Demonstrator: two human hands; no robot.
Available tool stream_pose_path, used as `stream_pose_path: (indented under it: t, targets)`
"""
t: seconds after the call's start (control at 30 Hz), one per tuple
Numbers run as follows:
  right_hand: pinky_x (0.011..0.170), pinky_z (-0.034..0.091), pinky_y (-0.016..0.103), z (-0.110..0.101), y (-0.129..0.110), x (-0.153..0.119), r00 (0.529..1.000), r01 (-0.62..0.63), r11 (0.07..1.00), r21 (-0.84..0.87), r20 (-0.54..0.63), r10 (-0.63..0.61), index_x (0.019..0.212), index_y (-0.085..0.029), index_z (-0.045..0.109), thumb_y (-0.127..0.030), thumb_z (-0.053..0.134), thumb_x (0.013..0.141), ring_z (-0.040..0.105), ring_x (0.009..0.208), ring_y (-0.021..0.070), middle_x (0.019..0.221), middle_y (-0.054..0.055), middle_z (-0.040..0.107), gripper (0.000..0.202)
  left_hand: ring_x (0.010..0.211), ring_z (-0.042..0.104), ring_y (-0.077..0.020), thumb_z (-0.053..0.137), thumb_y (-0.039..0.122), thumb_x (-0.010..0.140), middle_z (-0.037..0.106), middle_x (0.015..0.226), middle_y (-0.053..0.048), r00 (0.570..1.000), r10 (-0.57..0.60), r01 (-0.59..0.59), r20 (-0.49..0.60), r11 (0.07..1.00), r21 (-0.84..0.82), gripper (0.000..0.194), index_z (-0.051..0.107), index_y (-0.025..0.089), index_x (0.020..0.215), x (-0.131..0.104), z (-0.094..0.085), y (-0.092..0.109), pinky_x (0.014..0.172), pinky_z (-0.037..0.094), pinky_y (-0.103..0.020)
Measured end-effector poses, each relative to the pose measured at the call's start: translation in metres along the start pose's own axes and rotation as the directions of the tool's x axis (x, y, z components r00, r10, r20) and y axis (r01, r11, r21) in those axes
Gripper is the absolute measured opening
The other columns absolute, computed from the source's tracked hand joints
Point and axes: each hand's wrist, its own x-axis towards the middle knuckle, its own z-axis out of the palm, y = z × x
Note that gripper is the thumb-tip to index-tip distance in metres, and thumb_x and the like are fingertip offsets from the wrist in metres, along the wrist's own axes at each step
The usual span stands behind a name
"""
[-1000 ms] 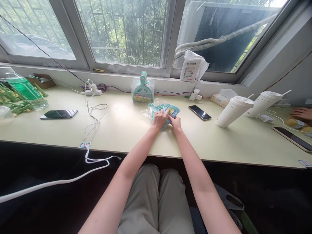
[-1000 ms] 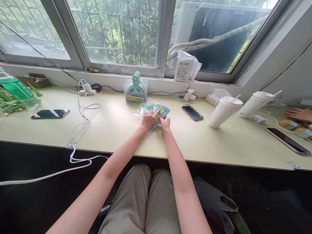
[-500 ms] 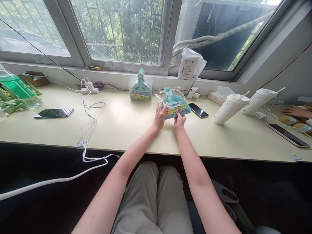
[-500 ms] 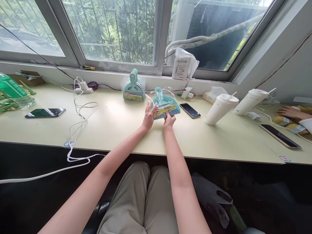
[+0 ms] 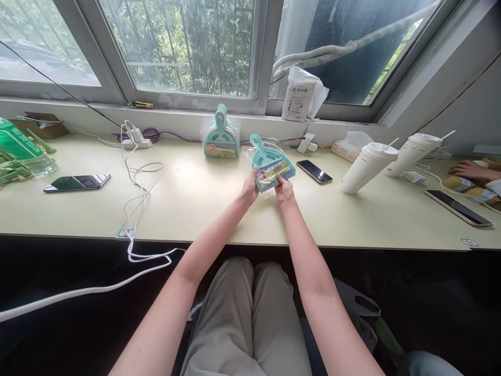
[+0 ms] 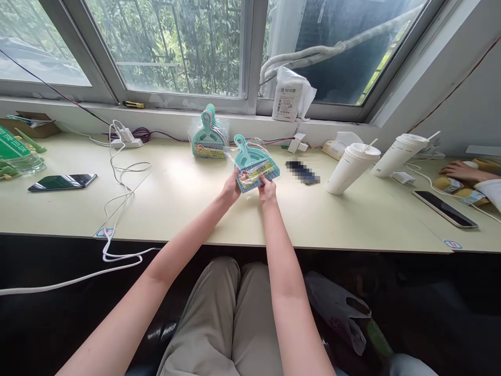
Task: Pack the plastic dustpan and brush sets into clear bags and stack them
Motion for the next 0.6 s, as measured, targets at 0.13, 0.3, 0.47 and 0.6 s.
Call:
stream_pose_path:
  t: [0.13,0.3,0.47,0.6]
  targets:
    - [0.093,0.055,0.03,0.002,-0.004,-0.004,0.993,0.083,0.996,-0.01,-0.078,-0.084,0.091,-0.013,0.064,-0.024,0.069,0.076,0.066,0.101,0.0175,0.098,0.008,0.071,0.02,0.112,0.059,-0.0204,0.061,0.04,0.081,0.063,0.119,-0.008,0.964,-0.171,0.189,0.206,0.979,-0.072,0.04,0.056,0.021,0.116,-0.001,-0.003,-0.004,0.094,0.047,-0.035]
    - [0.091,0.056,0.031,0.009,-0.005,-0.012,0.996,0.086,0.996,-0.001,0.01,-0.086,0.092,-0.015,0.064,-0.023,0.068,0.075,0.066,0.1,0.018,0.099,0.007,0.071,0.02,0.113,0.058,-0.0248,0.059,0.045,0.077,0.065,0.119,-0.008,0.956,-0.123,0.104,0.265,0.991,0.084,0.046,0.061,0.02,0.115,0.008,-0.026,0.014,0.09,0.048,-0.036]
    - [0.08,0.059,0.03,0.015,-0.005,-0.015,1.0,0.015,0.997,-0.07,0.013,-0.014,0.091,-0.017,0.062,-0.028,0.072,0.07,0.068,0.09,0.0178,0.093,0.005,0.071,0.026,0.101,0.063,-0.0261,0.07,0.035,0.065,0.069,0.109,-0.009,0.992,-0.08,0.064,0.101,0.987,0.15,0.051,0.061,0.017,0.111,0.012,-0.034,0.011,0.08,0.051,-0.035]
    - [0.073,0.059,0.027,0.015,-0.014,-0.015,0.987,0.004,0.989,-0.149,0.161,0.021,0.096,-0.017,0.062,-0.032,0.069,0.071,0.068,0.084,0.0163,0.093,0.004,0.071,0.03,0.103,0.063,-0.0248,0.07,0.036,0.066,0.068,0.113,-0.008,0.991,-0.069,0.061,0.113,0.995,0.077,0.053,0.059,0.019,0.115,0.011,-0.035,0.01,0.082,0.052,-0.035]
